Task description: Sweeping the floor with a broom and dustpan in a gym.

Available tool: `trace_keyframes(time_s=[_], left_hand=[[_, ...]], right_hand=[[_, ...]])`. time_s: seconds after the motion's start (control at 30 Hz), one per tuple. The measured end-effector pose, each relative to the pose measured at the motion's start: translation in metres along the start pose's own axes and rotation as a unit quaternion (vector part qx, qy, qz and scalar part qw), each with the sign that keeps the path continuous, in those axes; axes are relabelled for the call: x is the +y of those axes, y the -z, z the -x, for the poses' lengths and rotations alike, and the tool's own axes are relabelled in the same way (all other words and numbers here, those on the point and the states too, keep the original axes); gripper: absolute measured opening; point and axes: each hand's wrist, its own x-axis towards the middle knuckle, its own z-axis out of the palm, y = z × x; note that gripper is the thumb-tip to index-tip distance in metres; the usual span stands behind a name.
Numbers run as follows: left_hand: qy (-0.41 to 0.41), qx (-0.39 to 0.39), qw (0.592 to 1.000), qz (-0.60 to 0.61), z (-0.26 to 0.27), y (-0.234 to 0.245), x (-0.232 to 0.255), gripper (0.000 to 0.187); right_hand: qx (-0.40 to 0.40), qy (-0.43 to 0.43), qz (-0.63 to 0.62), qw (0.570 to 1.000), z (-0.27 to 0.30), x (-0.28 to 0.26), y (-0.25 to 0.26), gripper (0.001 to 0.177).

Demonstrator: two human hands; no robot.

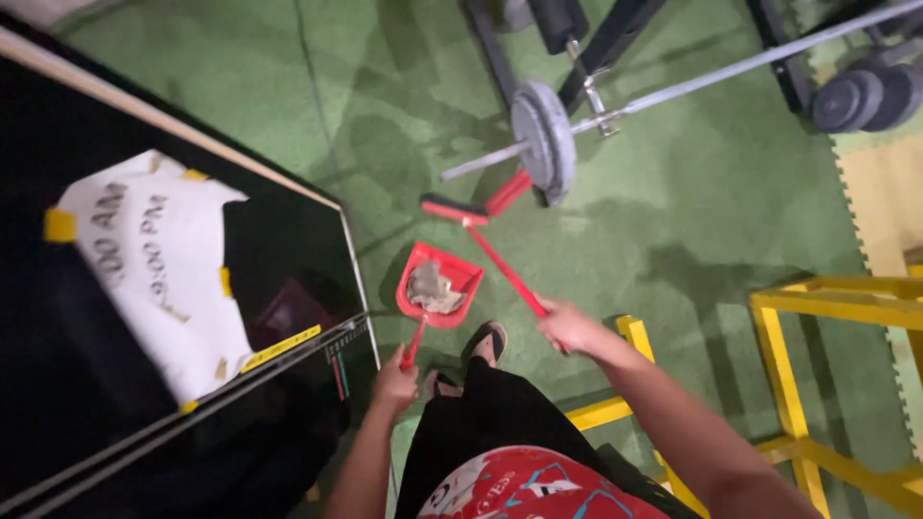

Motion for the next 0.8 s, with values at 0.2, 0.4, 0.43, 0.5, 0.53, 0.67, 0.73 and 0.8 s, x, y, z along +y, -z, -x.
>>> trace_keyframes(time_s=[0.2, 0.4, 0.43, 0.5, 0.53, 0.67, 0.73, 0.8], left_hand=[[-0.037, 0.076, 0.975, -0.206, 0.042, 0.018, 0.006, 0.068], [-0.307, 0.18, 0.895, -0.267, -0.04, 0.025, -0.105, 0.071], [-0.304, 0.181, 0.897, -0.266, -0.012, 0.018, -0.075, 0.071], [-0.005, 0.033, 0.999, 0.008, 0.044, 0.009, -0.016, 0.078], [-0.002, 0.037, 0.999, 0.01, 0.049, 0.009, -0.024, 0.078], [-0.014, 0.029, 0.998, 0.05, 0.041, 0.019, -0.046, 0.077], [-0.037, 0.015, 0.998, 0.057, 0.051, 0.027, -0.039, 0.08], [0.019, 0.029, 0.998, 0.046, 0.088, 0.029, -0.021, 0.079]], right_hand=[[0.089, -0.037, 0.064, 0.993, -0.099, -0.037, -0.054, 0.077], [0.055, -0.012, 0.115, 0.992, -0.069, 0.075, -0.147, 0.073], [0.036, -0.019, 0.116, 0.992, -0.038, 0.073, -0.156, 0.077], [-0.004, -0.032, 0.117, 0.993, 0.027, 0.077, -0.182, 0.084], [-0.01, -0.033, 0.119, 0.992, 0.042, 0.083, -0.179, 0.084], [-0.061, -0.157, 0.053, 0.984, 0.078, 0.08, -0.153, 0.077], [-0.069, -0.147, 0.05, 0.986, 0.078, 0.054, -0.137, 0.08], [-0.072, -0.124, 0.075, 0.987, 0.081, 0.021, -0.124, 0.074]])
